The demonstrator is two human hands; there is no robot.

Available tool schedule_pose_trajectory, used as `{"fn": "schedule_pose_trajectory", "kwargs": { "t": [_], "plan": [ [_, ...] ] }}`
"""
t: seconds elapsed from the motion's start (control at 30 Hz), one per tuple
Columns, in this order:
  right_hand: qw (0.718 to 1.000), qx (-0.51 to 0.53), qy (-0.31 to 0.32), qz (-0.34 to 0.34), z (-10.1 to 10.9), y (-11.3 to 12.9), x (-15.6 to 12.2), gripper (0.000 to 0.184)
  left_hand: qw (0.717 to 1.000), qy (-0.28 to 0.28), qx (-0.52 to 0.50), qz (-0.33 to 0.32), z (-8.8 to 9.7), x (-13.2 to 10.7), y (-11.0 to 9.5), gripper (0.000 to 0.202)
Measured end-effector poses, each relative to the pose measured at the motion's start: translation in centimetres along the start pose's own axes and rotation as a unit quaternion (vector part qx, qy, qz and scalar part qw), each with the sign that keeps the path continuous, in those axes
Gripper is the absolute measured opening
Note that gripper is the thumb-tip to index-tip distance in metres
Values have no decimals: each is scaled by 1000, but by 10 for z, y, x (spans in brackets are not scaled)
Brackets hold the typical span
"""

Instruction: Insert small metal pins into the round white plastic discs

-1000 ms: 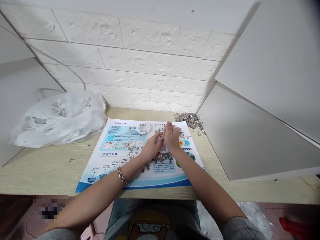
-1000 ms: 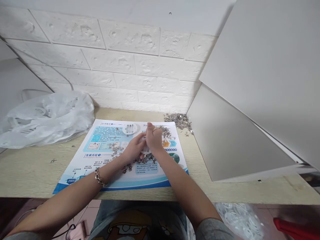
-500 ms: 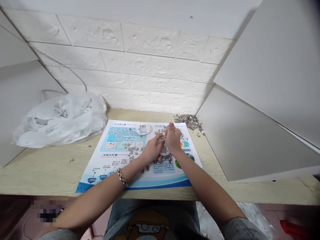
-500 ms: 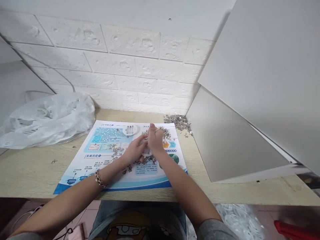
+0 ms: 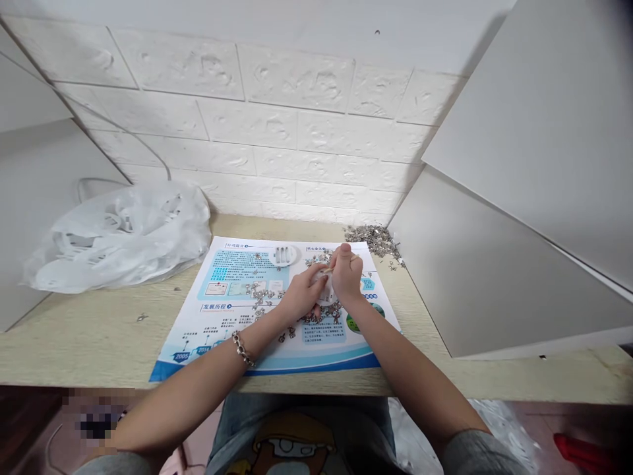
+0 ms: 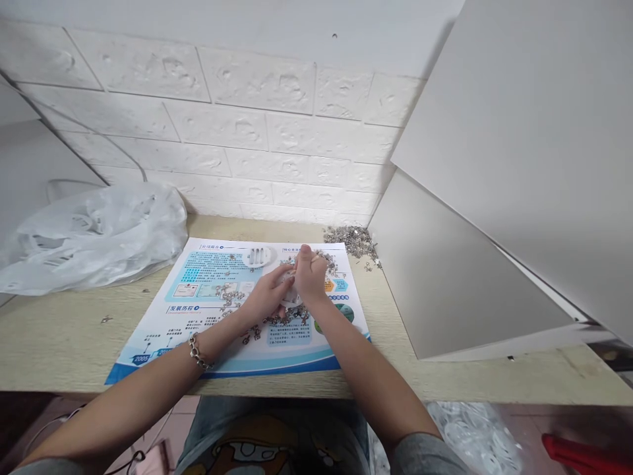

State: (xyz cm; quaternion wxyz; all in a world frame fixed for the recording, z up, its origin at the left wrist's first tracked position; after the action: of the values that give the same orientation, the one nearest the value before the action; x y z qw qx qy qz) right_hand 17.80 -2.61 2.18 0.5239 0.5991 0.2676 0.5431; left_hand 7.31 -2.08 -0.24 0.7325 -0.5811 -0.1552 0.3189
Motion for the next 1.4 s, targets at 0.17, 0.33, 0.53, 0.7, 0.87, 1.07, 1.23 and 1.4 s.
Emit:
{"fn": "schedule_pose_trajectory", "kwargs": {
  "t": [0.17, 0.33, 0.53, 0.7, 0.87, 1.07, 1.23, 1.4],
  "plan": [
    [1000, 1, -8, -5, 0, -1, 1, 57, 1000, -12, -6, -1, 0, 1, 1, 31],
    [999, -2, -24, -24, 2, 0, 3, 57, 1000, -15, -17, 2, 0, 2, 0, 32],
    [999, 5, -22, -29, 2, 0, 4, 57, 1000, -17, -16, 7, 0, 1, -1, 33],
    [999, 14, -12, -34, 2, 0, 4, 56, 1000, -8, -16, 9, 0, 0, -1, 32],
    [999, 10, -4, -34, 2, 2, 3, 57, 1000, -8, -23, 6, -1, 1, -1, 31],
    [1000, -6, 10, -16, 0, 1, 4, 57, 999, 4, -36, 4, -1, 3, 1, 32],
    [999, -35, 23, 3, -4, -5, 4, 55, 999, 15, -36, 0, 0, 4, 5, 37],
    [998, -49, 34, 14, -9, -11, 3, 54, 1000, 0, -23, 6, 1, 3, 3, 35]
  ]
}}
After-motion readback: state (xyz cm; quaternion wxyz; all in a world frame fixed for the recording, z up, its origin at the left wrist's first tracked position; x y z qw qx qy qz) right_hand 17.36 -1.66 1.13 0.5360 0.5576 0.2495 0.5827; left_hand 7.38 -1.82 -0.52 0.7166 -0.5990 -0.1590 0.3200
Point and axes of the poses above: each hand's wrist, its own x-axis towards the middle knuckle, its own z-axis out of the back of the hand, y = z × x, the point moved 5 cm from there along x, towards the middle knuckle, and after that the axes turned 14 degrees about y, right-handed, at the moved point
